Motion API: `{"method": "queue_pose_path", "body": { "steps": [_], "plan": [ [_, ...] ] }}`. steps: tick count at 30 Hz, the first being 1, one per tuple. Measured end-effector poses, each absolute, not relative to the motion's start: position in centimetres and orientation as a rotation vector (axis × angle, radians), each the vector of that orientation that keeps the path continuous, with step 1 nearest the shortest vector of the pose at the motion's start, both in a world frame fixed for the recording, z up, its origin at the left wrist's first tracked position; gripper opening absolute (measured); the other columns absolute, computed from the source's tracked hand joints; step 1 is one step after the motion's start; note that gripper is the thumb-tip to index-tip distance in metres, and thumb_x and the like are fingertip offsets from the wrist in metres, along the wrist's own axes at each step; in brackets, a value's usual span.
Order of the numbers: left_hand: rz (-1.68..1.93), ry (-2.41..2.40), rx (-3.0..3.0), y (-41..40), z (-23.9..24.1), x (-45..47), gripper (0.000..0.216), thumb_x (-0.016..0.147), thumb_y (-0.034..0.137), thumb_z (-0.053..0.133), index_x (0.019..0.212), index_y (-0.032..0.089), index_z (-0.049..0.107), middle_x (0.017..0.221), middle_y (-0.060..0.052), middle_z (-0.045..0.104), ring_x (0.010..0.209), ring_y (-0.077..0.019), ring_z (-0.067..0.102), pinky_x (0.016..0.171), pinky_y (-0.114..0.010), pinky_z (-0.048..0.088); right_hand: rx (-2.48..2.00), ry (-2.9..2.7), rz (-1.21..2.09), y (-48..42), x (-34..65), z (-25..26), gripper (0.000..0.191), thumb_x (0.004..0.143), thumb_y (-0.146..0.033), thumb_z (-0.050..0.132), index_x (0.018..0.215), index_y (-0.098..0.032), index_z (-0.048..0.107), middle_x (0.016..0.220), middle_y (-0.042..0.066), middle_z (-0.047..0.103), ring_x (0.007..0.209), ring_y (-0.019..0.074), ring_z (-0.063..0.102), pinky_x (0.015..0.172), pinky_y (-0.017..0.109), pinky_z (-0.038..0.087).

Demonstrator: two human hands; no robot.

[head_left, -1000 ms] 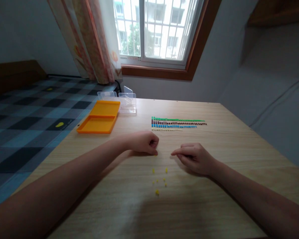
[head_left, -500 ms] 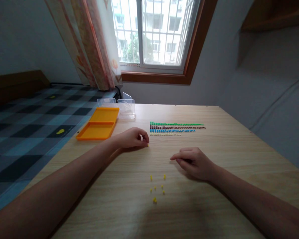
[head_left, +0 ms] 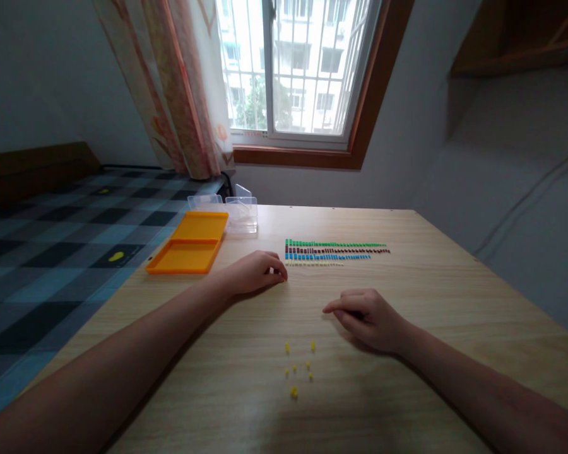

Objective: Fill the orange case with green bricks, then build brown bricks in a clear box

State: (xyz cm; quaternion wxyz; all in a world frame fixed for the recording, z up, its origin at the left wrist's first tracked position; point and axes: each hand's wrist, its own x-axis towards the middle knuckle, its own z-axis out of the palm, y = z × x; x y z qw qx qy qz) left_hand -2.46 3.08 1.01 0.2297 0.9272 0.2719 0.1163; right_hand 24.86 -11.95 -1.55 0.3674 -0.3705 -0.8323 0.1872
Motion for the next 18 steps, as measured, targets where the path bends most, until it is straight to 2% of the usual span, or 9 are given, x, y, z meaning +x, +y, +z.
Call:
{"method": "queue_pose_path", "body": {
  "steps": [5, 10, 15, 18],
  "plan": [
    [0.477, 0.857, 2.603, 2.8, 0.0, -2.2, 0.022, 0.09, 0.019, 0.059, 0.092, 0.019, 0.081, 0.096, -0.006, 0.072, 0.079, -0.0145, 0.066, 0.076, -0.024, 0.049, -0.943, -2.123, 0.487, -11.9, 24.8, -1.7, 0.024, 0.092, -0.012, 0.056, 0.098, -0.014, 0.079, 0.065, 0.002, 0.065, 0.056, 0.0107, 0.054, 0.056, 0.023, 0.039],
    [0.633, 1.089, 2.612, 2.2, -0.5, -1.9, 0.022, 0.09, 0.018, 0.059, 0.101, 0.02, 0.079, 0.096, -0.005, 0.072, 0.071, -0.0131, 0.062, 0.072, -0.026, 0.049, -0.937, -2.144, 0.492, -11.9, 24.8, -1.7, 0.025, 0.093, -0.012, 0.055, 0.1, -0.014, 0.079, 0.065, 0.002, 0.065, 0.056, 0.011, 0.053, 0.056, 0.023, 0.039],
    [0.614, 1.072, 2.591, 1.5, -0.1, -2.1, 0.018, 0.086, 0.018, 0.061, 0.089, 0.019, 0.079, 0.091, -0.004, 0.073, 0.068, -0.012, 0.062, 0.068, -0.023, 0.048, -0.954, -2.135, 0.51, -12.0, 24.9, -1.8, 0.025, 0.092, -0.011, 0.055, 0.099, -0.015, 0.079, 0.065, 0.002, 0.064, 0.056, 0.0116, 0.055, 0.055, 0.023, 0.04],
    [0.584, 0.993, 2.617, 1.2, 0.2, -2.4, 0.022, 0.083, 0.015, 0.059, 0.089, 0.019, 0.08, 0.093, -0.004, 0.074, 0.067, -0.0116, 0.062, 0.068, -0.024, 0.049, -0.966, -2.137, 0.517, -12.1, 24.9, -1.9, 0.026, 0.092, -0.012, 0.055, 0.1, -0.016, 0.079, 0.065, 0.002, 0.064, 0.058, 0.0123, 0.056, 0.056, 0.024, 0.041]
  ]
}}
